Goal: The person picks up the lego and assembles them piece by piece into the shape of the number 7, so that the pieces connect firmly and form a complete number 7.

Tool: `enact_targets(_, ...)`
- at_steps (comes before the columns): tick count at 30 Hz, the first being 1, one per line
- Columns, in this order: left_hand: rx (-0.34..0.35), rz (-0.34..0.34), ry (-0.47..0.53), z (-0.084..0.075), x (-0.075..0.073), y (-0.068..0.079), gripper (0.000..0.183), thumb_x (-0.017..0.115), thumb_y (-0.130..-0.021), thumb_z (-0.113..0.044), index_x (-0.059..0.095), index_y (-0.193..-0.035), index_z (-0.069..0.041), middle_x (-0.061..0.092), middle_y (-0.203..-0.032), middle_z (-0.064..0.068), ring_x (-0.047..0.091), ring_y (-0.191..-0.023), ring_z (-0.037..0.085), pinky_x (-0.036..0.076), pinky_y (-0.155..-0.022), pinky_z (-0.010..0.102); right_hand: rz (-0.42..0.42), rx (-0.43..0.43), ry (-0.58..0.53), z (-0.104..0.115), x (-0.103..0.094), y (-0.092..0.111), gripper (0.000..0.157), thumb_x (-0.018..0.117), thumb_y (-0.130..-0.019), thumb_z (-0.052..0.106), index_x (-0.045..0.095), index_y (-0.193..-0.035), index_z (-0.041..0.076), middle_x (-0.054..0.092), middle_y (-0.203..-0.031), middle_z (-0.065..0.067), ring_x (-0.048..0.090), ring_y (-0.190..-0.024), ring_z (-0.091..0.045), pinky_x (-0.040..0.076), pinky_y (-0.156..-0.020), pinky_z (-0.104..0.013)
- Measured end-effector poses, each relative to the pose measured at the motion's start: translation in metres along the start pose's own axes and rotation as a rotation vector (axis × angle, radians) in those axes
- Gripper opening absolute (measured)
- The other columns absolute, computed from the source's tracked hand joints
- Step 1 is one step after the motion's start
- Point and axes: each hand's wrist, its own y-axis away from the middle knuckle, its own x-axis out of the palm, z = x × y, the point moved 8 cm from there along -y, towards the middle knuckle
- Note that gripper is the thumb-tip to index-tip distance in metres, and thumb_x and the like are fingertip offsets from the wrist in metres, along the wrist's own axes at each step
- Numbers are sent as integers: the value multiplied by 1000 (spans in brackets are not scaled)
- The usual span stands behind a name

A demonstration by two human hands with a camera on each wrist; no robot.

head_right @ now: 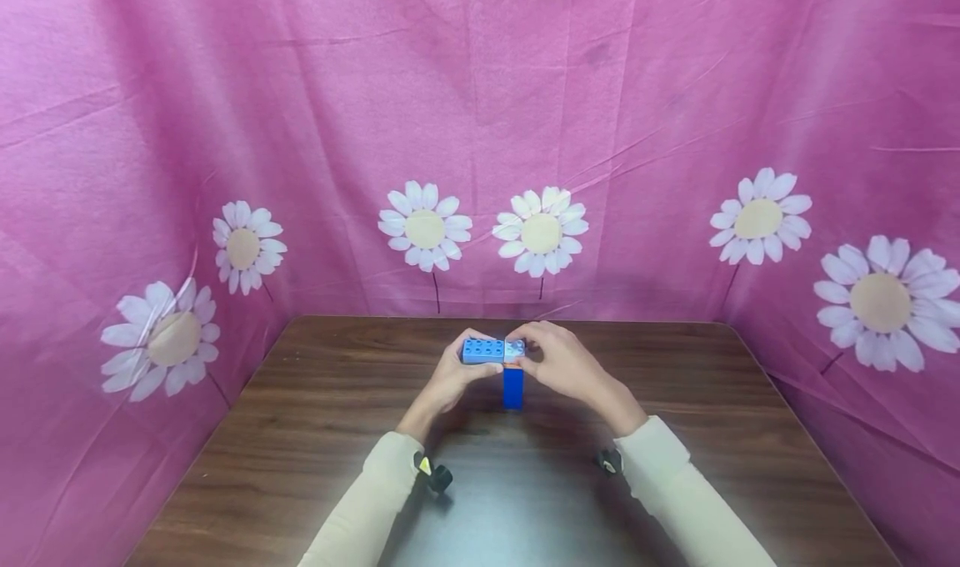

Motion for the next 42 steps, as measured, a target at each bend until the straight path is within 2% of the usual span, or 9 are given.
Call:
enact_targets(5,1,4,-7,2,0,-1,50,82,-86,8,57,-130,5,72,-114,0,68,-99,10,60,-88,24,-2,-5,0,-1,3,1,30,84,-93,14,76,-123,15,76,-119,-6,73,-100,-23,64,-90,-47)
enact_targets(11,2,1,-2,4,0,-1,48,82,-86,8,57,-128,5,72,-115,3,69,-99,11,60,-88,24,-25,-69,14,1,4,1,31,85,-91,9,78,-121,8,76,-119,-9,74,-101,-26,65,-88,-45)
enact_targets(18,6,0,19,5,-2,-1,46,80,-86,11,58,-126,4,72,-115,2,69,-98,10,61,-87,25,-42,-111,53,4,4,0,29,85,-90,8,80,-119,8,78,-118,-8,74,-104,-25,64,-87,-44)
enact_targets(24,14,8,31,3,-2,-1,46,79,-86,11,57,-126,5,73,-116,3,70,-99,10,61,-87,26,-27,-115,79,7,4,-3,28,85,-91,9,81,-118,9,78,-117,-6,72,-110,-28,63,-89,-46)
enact_targets(33,1,4,4,4,-2,-3,45,81,-88,8,58,-126,3,72,-118,6,69,-100,11,61,-88,25,17,-104,94,6,5,-4,28,85,-91,10,81,-119,7,78,-115,-6,73,-109,-28,64,-87,-44)
enact_targets(42,-8,-1,-3,3,-1,-2,46,82,-87,6,58,-127,2,71,-120,8,69,-100,12,61,-88,25,1,-97,59,4,5,-2,27,85,-91,8,81,-118,8,77,-114,-7,73,-107,-28,64,-85,-44)
